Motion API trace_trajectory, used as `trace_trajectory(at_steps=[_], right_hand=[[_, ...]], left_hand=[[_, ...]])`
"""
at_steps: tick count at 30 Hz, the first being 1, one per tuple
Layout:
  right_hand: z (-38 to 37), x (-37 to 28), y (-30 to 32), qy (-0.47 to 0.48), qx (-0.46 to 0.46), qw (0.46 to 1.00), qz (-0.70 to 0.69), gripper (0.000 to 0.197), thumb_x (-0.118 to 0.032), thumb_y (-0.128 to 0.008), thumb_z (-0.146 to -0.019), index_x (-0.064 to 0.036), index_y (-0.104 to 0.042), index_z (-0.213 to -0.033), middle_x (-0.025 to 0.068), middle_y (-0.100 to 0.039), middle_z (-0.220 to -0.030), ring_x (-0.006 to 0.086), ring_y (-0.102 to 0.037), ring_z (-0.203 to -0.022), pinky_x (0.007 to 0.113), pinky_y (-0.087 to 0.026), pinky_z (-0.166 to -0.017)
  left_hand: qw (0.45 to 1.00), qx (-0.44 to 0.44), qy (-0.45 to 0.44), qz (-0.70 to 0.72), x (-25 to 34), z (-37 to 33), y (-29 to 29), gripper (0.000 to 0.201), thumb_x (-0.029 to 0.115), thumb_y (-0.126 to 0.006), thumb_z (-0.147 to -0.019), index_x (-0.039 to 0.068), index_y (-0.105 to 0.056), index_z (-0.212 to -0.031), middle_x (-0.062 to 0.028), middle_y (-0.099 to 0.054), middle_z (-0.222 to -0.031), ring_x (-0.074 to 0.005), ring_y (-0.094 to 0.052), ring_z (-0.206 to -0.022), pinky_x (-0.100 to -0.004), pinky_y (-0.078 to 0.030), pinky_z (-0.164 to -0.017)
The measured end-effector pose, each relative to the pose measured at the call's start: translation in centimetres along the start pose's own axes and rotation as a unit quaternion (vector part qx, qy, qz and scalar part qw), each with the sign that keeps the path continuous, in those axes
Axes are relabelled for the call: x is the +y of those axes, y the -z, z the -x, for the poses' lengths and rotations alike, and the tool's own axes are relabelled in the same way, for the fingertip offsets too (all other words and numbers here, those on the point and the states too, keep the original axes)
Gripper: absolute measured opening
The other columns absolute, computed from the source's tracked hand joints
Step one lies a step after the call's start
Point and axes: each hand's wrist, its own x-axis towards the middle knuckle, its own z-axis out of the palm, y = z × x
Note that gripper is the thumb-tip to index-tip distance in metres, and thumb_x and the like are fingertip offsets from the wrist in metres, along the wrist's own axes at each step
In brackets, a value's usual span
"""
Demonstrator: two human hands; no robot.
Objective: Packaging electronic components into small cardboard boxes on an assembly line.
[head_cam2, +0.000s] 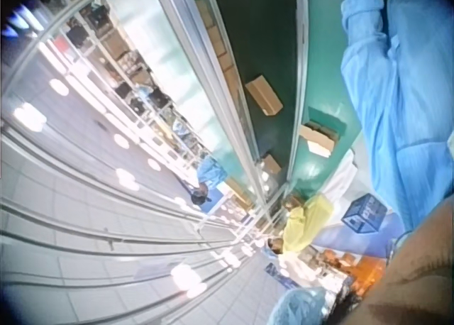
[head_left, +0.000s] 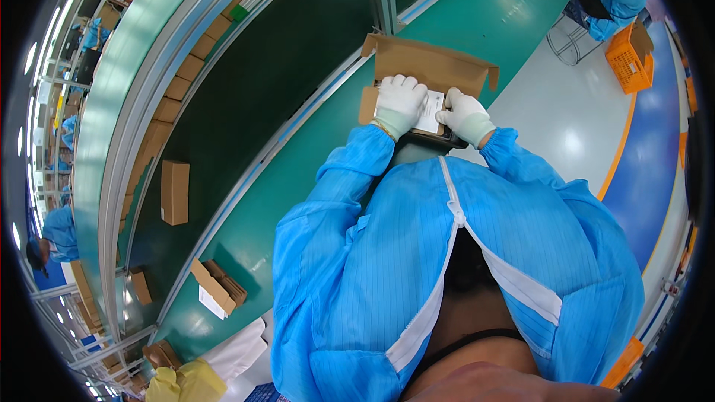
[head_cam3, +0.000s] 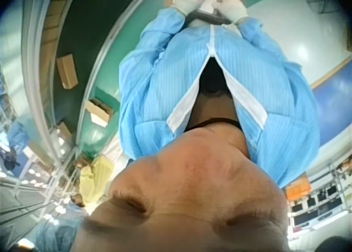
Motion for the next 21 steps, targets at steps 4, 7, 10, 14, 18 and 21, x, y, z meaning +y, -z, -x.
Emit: trace_trajectory(at_steps=[4, 7, 10, 14, 18, 21], right_hand=[[1.0, 0.9, 0.6, 0.072, 0.095, 0.992, -0.036, 0.036, -0.023, -0.065, -0.079, -0.0052, -0.057, -0.109, 0.0180, -0.064, -0.096, 0.0338, -0.063, -0.091, 0.043, -0.050, -0.081], [2.1, 0.6, 0.5, 0.111, 0.124, 0.985, -0.049, 0.046, -0.025, -0.067, -0.076, -0.0099, -0.058, -0.119, 0.0156, -0.060, -0.109, 0.0329, -0.058, -0.104, 0.041, -0.049, -0.086], [2.4, 0.6, -0.2, 0.134, 0.134, 0.982, -0.026, 0.045, -0.027, -0.070, -0.074, -0.0113, -0.060, -0.116, 0.0153, -0.058, -0.113, 0.0344, -0.055, -0.107, 0.042, -0.048, -0.089], [2.7, 0.6, -0.9, 0.118, 0.106, 0.987, 0.037, 0.047, -0.031, -0.074, -0.071, -0.0137, -0.062, -0.113, 0.0126, -0.055, -0.121, 0.0333, -0.049, -0.116, 0.043, -0.042, -0.097], [3.1, 0.1, -0.2, 0.167, 0.126, 0.969, 0.131, 0.048, -0.034, -0.074, -0.071, -0.0145, -0.062, -0.113, 0.0110, -0.052, -0.125, 0.0318, -0.043, -0.122, 0.047, -0.034, -0.103], [2.3, 1.2, -0.6, 0.225, 0.112, 0.961, 0.117, 0.052, -0.035, -0.073, -0.071, -0.0165, -0.061, -0.118, 0.0116, -0.051, -0.129, 0.0323, -0.043, -0.122, 0.048, -0.033, -0.103]], left_hand=[[0.992, 0.089, 0.042, 0.075, -0.2, 1.4, 4.4, 0.028, 0.027, -0.064, -0.079, 0.011, -0.064, -0.102, -0.0084, -0.059, -0.106, -0.0299, -0.053, -0.102, -0.0464, -0.036, -0.094], [0.980, 0.097, 0.168, 0.049, -2.0, 5.3, 5.3, 0.049, 0.035, -0.062, -0.081, 0.008, -0.057, -0.122, -0.0185, -0.048, -0.132, -0.0378, -0.038, -0.127, -0.0536, -0.024, -0.108], [0.989, -0.007, 0.139, 0.054, -1.6, 6.5, 4.5, 0.058, 0.037, -0.059, -0.083, 0.006, -0.048, -0.131, -0.0221, -0.042, -0.138, -0.0412, -0.033, -0.132, -0.0536, -0.020, -0.110], [0.989, -0.044, 0.108, 0.092, -0.2, 5.4, 4.0, 0.066, 0.041, -0.058, -0.084, 0.004, -0.042, -0.136, -0.0240, -0.039, -0.140, -0.0436, -0.032, -0.132, -0.0518, -0.022, -0.110], [0.983, -0.046, 0.132, 0.116, 0.1, 4.9, 4.5, 0.073, 0.040, -0.063, -0.081, 0.003, -0.039, -0.138, -0.0264, -0.036, -0.143, -0.0434, -0.031, -0.134, -0.0507, -0.026, -0.110], [0.961, -0.010, 0.198, 0.192, -0.8, 6.0, 2.9, 0.076, 0.037, -0.066, -0.079, 0.003, -0.035, -0.140, -0.0280, -0.032, -0.144, -0.0441, -0.031, -0.134, -0.0498, -0.030, -0.109]])
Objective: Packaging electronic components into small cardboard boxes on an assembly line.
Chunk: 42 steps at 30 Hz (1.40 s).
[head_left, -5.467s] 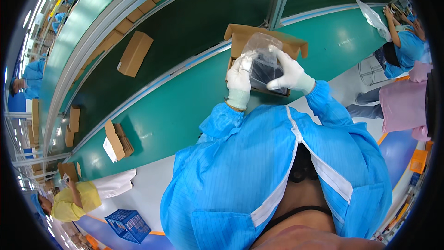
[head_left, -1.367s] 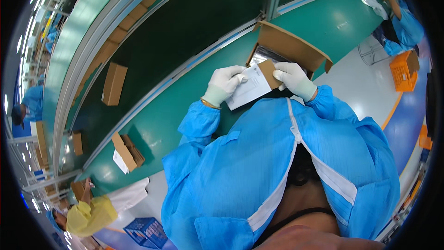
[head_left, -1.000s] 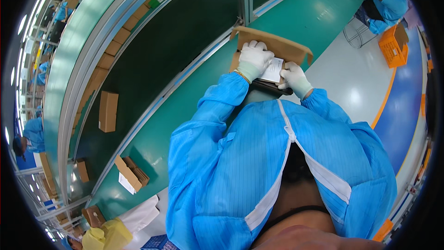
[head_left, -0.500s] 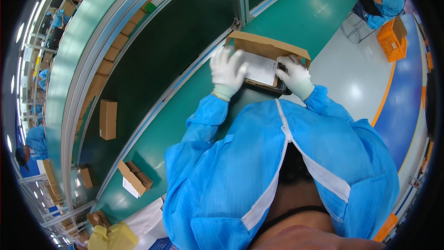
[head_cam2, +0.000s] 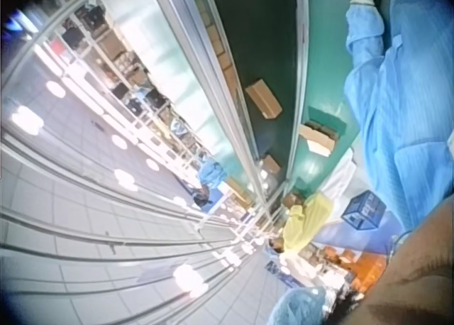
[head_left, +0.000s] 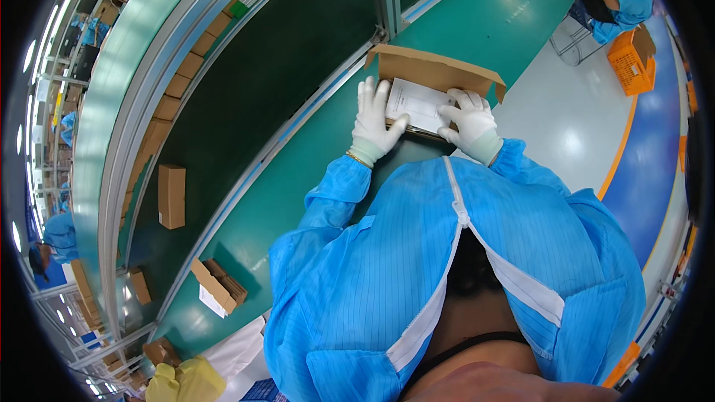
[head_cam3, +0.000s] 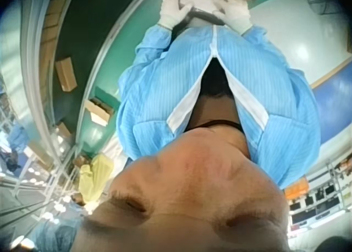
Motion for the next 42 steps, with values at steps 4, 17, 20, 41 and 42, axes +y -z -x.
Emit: trace_trajectory(at_steps=[4, 17, 20, 41, 42], right_hand=[[-0.8, -0.7, -1.3, -0.013, 0.006, 0.998, -0.053, 0.056, -0.036, -0.073, -0.071, -0.0176, -0.058, -0.123, 0.0118, -0.050, -0.131, 0.0329, -0.042, -0.122, 0.048, -0.033, -0.103], [-2.7, -2.0, -0.3, 0.086, 0.023, 0.996, 0.015, 0.048, -0.036, -0.068, -0.077, -0.0188, -0.058, -0.120, 0.0093, -0.051, -0.128, 0.0314, -0.045, -0.116, 0.048, -0.034, -0.100], [-3.2, -2.1, -0.7, 0.130, 0.038, 0.991, 0.000, 0.040, -0.031, -0.065, -0.079, -0.0186, -0.059, -0.116, 0.0070, -0.052, -0.125, 0.0285, -0.048, -0.114, 0.044, -0.039, -0.095], [4.1, 4.2, 1.8, -0.366, 0.102, 0.914, -0.145, 0.056, -0.031, -0.076, -0.072, -0.0080, -0.060, -0.120, 0.0128, -0.062, -0.117, 0.0286, -0.063, -0.094, 0.040, -0.049, -0.087], [3.7, 4.3, 1.6, -0.369, 0.099, 0.913, -0.146, 0.056, -0.031, -0.076, -0.072, -0.0080, -0.060, -0.120, 0.0128, -0.062, -0.117, 0.0286, -0.063, -0.094, 0.040, -0.049, -0.087]], left_hand=[[0.996, -0.039, 0.029, 0.076, -0.8, 0.0, 0.1, 0.079, 0.036, -0.067, -0.078, 0.005, -0.033, -0.142, -0.0289, -0.027, -0.147, -0.0471, -0.029, -0.135, -0.0474, -0.032, -0.108], [0.996, -0.049, 0.031, 0.069, -1.5, 0.0, 1.9, 0.086, 0.044, -0.071, -0.071, 0.011, -0.037, -0.143, -0.0248, -0.023, -0.151, -0.0453, -0.016, -0.141, -0.0537, -0.021, -0.113], [0.994, -0.038, -0.028, -0.097, -2.2, 1.4, 2.2, 0.065, 0.036, -0.070, -0.075, 0.008, -0.051, -0.131, -0.0197, -0.042, -0.143, -0.0413, -0.031, -0.136, -0.0502, -0.028, -0.109], [0.954, -0.243, 0.017, 0.174, -8.4, -3.1, -0.4, 0.133, 0.022, -0.087, -0.047, 0.003, -0.006, -0.150, -0.0214, -0.026, -0.149, -0.0365, -0.027, -0.139, -0.0355, -0.028, -0.114], [0.953, -0.247, 0.019, 0.175, -8.3, -3.3, -0.4, 0.133, 0.022, -0.087, -0.047, 0.003, -0.006, -0.150, -0.0214, -0.026, -0.149, -0.0365, -0.027, -0.139, -0.0355, -0.028, -0.114]])
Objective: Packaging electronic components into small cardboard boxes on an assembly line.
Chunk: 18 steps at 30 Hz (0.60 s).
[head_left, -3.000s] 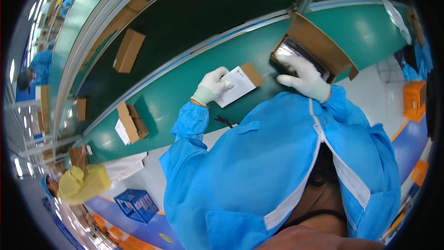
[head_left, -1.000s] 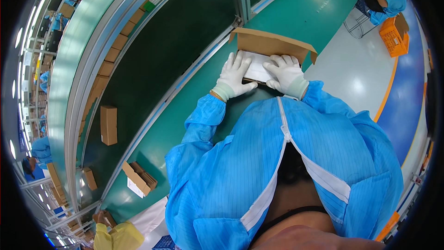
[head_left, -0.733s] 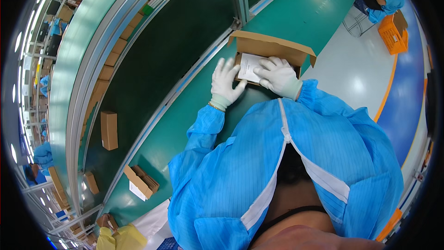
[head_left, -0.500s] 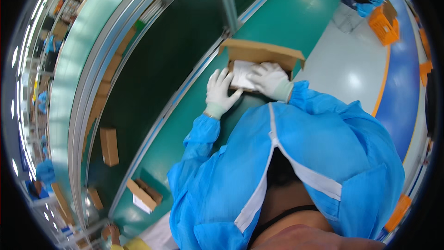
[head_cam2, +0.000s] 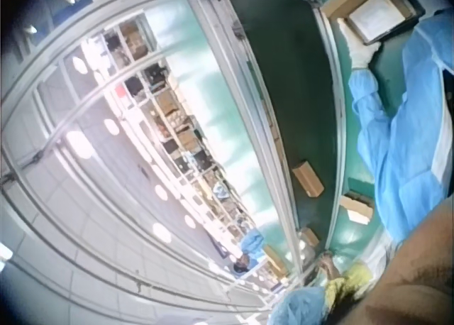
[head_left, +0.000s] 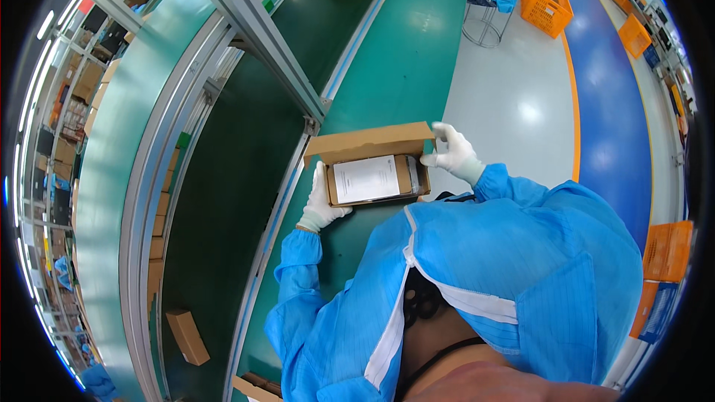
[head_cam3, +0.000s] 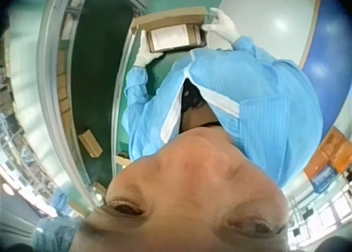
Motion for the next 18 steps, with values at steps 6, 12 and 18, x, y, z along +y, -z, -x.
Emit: trace_trajectory(at_steps=[6, 12, 18], right_hand=[[-3.8, 0.4, -2.1, 0.156, -0.090, 0.952, -0.248, 0.046, -0.009, -0.068, -0.086, -0.0072, -0.053, -0.129, 0.0067, -0.062, -0.118, 0.0150, -0.058, -0.104, 0.032, -0.046, -0.093], [-4.6, -1.2, -0.2, 0.191, -0.181, 0.910, -0.321, 0.055, -0.007, -0.070, -0.083, -0.0119, -0.046, -0.131, 0.0074, -0.056, -0.122, 0.0179, -0.053, -0.113, 0.033, -0.045, -0.096], [-3.6, -0.1, -1.4, 0.393, -0.108, 0.904, -0.126, 0.068, -0.013, -0.081, -0.070, -0.0130, -0.046, -0.128, 0.0167, -0.044, -0.136, 0.0342, -0.050, -0.121, 0.039, -0.044, -0.099]], left_hand=[[0.999, -0.003, 0.031, 0.023, 2.2, 0.3, 0.2, 0.134, 0.020, -0.089, -0.047, 0.004, -0.005, -0.151, -0.0236, -0.034, -0.143, -0.0368, -0.038, -0.133, -0.0372, -0.034, -0.110], [0.995, 0.077, 0.055, 0.036, 0.7, 1.8, -1.7, 0.130, 0.024, -0.090, -0.051, 0.006, -0.008, -0.151, -0.0242, -0.033, -0.145, -0.0354, -0.033, -0.136, -0.0410, -0.033, -0.111], [0.971, 0.160, 0.079, 0.160, -1.8, 1.8, -3.6, 0.114, 0.028, -0.088, -0.060, 0.010, -0.019, -0.149, -0.0205, -0.047, -0.136, -0.0316, -0.053, -0.120, -0.0381, -0.044, -0.100]])
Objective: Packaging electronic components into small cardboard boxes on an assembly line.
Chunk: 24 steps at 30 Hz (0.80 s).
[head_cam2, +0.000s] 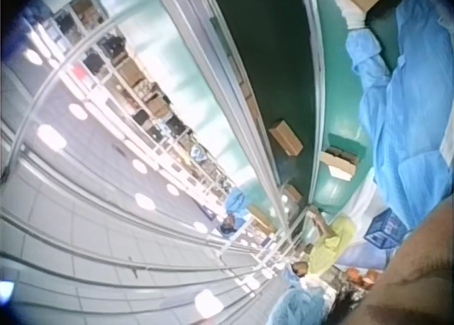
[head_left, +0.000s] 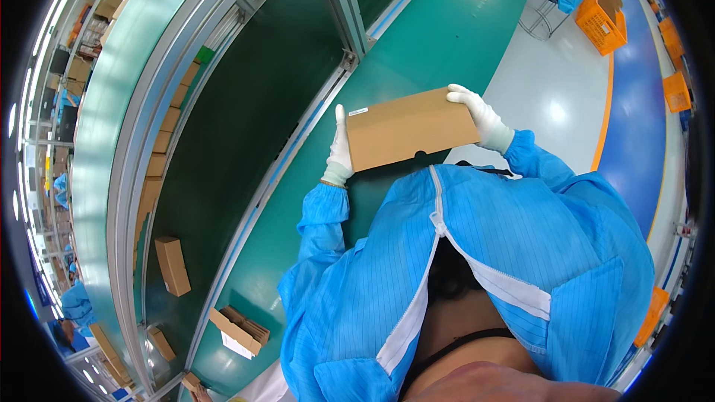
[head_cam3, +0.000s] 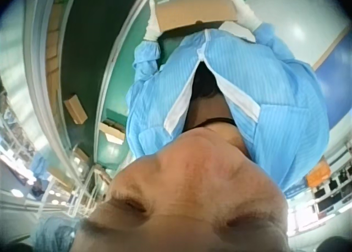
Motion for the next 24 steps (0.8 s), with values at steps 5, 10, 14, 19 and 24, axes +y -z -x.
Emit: trace_trajectory(at_steps=[5, 10, 14, 19, 24], right_hand=[[-4.1, 0.3, -0.1, -0.209, -0.063, 0.974, -0.067, 0.055, -0.020, -0.078, -0.075, -0.0129, -0.052, -0.123, 0.0164, -0.062, -0.112, 0.0331, -0.059, -0.109, 0.040, -0.046, -0.095], [-7.4, 0.9, -0.9, -0.159, -0.043, 0.983, 0.086, 0.046, -0.030, -0.069, -0.081, -0.0132, -0.057, -0.122, 0.0143, -0.061, -0.116, 0.0335, -0.059, -0.106, 0.041, -0.047, -0.092], [-8.0, 0.5, 1.3, -0.191, -0.068, 0.976, 0.077, 0.030, -0.021, -0.060, -0.083, -0.0097, -0.065, -0.110, 0.0158, -0.068, -0.097, 0.0349, -0.063, -0.093, 0.040, -0.050, -0.084], [-9.6, -2.2, 2.6, -0.191, -0.136, 0.968, 0.089, 0.024, -0.017, -0.056, -0.083, -0.0081, -0.064, -0.104, 0.0169, -0.067, -0.092, 0.0349, -0.064, -0.088, 0.042, -0.050, -0.080], [-7.2, -2.8, 0.4, -0.150, -0.101, 0.967, 0.178, 0.023, -0.013, -0.053, -0.084, -0.0100, -0.060, -0.106, 0.0176, -0.066, -0.087, 0.0374, -0.063, -0.084, 0.046, -0.050, -0.077]], left_hand=[[0.984, 0.035, 0.091, 0.149, 2.3, -1.1, 0.5, 0.085, 0.029, -0.086, -0.065, 0.007, -0.044, -0.135, -0.0145, -0.059, -0.123, -0.0247, -0.062, -0.106, -0.0354, -0.049, -0.091], [0.951, 0.210, 0.106, 0.201, 3.1, -2.5, -0.1, 0.046, 0.018, -0.082, -0.070, 0.003, -0.063, -0.110, -0.0057, -0.068, -0.098, -0.0179, -0.063, -0.088, -0.0316, -0.050, -0.081], [0.944, 0.230, 0.110, 0.211, 3.9, -2.3, -0.6, 0.046, 0.017, -0.081, -0.070, 0.002, -0.063, -0.109, -0.0066, -0.068, -0.098, -0.0182, -0.063, -0.085, -0.0320, -0.051, -0.078], [0.949, 0.216, 0.123, 0.194, 3.9, -2.3, 0.0, 0.049, 0.018, -0.082, -0.069, 0.003, -0.061, -0.110, -0.0079, -0.067, -0.099, -0.0190, -0.063, -0.086, -0.0326, -0.050, -0.078], [0.946, 0.256, 0.120, 0.161, 5.0, -1.2, 0.2, 0.048, 0.021, -0.082, -0.070, 0.008, -0.064, -0.112, -0.0076, -0.064, -0.103, -0.0208, -0.060, -0.096, -0.0342, -0.049, -0.084]])
